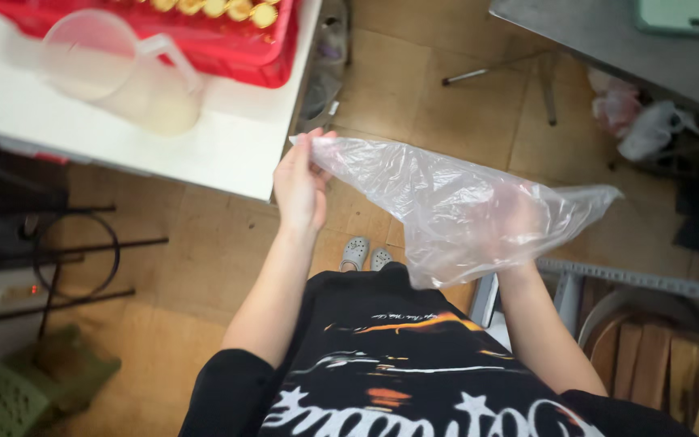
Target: The person fits a plastic piping bag, scoops whipped cream from a metal bowl into the bag using a spatula, and pipes dollops of cream onto rows of small baked tart shells arranged in a red tray, working across the tray one tart at a time.
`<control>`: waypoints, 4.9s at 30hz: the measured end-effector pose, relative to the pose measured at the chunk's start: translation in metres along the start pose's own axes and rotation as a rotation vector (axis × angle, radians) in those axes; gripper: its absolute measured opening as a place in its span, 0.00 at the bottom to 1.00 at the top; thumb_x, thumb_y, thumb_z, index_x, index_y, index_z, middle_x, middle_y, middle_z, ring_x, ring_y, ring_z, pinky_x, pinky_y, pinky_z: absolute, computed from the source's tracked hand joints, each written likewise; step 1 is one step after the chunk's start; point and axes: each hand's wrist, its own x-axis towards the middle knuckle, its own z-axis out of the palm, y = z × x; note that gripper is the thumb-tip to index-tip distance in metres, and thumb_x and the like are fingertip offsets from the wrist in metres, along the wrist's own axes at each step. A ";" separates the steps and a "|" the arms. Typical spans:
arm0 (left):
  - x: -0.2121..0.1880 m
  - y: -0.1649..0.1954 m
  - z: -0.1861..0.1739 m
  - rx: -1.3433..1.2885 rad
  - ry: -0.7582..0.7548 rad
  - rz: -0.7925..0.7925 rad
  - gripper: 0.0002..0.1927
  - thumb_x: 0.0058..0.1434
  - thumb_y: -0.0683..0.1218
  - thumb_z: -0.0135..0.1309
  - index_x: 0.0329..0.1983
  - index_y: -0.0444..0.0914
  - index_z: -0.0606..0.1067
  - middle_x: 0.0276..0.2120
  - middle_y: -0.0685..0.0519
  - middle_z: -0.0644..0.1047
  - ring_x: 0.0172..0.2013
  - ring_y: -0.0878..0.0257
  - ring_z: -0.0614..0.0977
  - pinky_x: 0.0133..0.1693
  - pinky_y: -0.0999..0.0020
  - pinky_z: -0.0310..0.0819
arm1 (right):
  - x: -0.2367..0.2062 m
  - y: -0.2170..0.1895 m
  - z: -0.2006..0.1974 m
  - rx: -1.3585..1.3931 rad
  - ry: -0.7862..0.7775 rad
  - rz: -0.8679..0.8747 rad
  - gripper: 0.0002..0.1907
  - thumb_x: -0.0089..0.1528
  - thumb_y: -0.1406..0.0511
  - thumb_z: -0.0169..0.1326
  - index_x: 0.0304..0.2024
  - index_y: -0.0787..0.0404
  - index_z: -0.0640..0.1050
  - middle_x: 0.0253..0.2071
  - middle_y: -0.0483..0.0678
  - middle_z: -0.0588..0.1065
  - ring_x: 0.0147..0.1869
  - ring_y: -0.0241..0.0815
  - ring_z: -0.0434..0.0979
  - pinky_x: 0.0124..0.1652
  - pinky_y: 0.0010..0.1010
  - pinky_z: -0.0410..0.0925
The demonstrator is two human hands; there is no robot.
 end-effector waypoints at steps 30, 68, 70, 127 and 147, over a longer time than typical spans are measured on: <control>-0.166 0.143 -0.336 0.391 0.420 0.186 0.08 0.70 0.42 0.52 0.49 0.34 0.71 0.34 0.51 0.81 0.32 0.64 0.83 0.36 0.68 0.82 | -0.088 0.248 0.369 -1.109 -1.000 -0.024 0.14 0.70 0.60 0.51 0.44 0.64 0.80 0.20 0.38 0.69 0.23 0.29 0.66 0.25 0.25 0.62; 0.275 0.346 -0.219 0.487 -0.428 -0.260 0.12 0.63 0.40 0.53 0.50 0.40 0.72 0.45 0.54 0.78 0.46 0.59 0.82 0.43 0.53 0.81 | 0.076 0.189 0.561 -0.528 -0.130 -0.261 0.17 0.62 0.75 0.59 0.53 0.64 0.73 0.41 0.47 0.77 0.36 0.35 0.78 0.32 0.26 0.71; 0.277 0.351 -0.234 0.419 -0.518 -0.350 0.09 0.64 0.41 0.56 0.46 0.39 0.72 0.43 0.53 0.79 0.45 0.59 0.83 0.43 0.53 0.84 | 0.059 0.213 0.559 -0.374 -0.021 -0.197 0.16 0.61 0.74 0.59 0.51 0.63 0.73 0.40 0.48 0.76 0.34 0.41 0.80 0.29 0.33 0.73; 0.389 0.273 -0.151 0.750 -0.883 -0.037 0.09 0.72 0.46 0.52 0.37 0.37 0.72 0.29 0.62 0.73 0.32 0.74 0.70 0.34 0.77 0.65 | 0.124 0.265 0.493 -0.322 0.463 -0.414 0.10 0.73 0.63 0.49 0.39 0.60 0.76 0.36 0.38 0.75 0.39 0.27 0.71 0.41 0.21 0.66; 0.390 0.211 -0.195 1.033 -0.816 -0.280 0.12 0.67 0.49 0.57 0.35 0.35 0.77 0.24 0.59 0.76 0.26 0.73 0.72 0.29 0.74 0.67 | 0.134 0.306 0.450 -0.372 0.131 0.137 0.16 0.73 0.58 0.47 0.38 0.63 0.76 0.29 0.39 0.75 0.30 0.25 0.70 0.29 0.21 0.65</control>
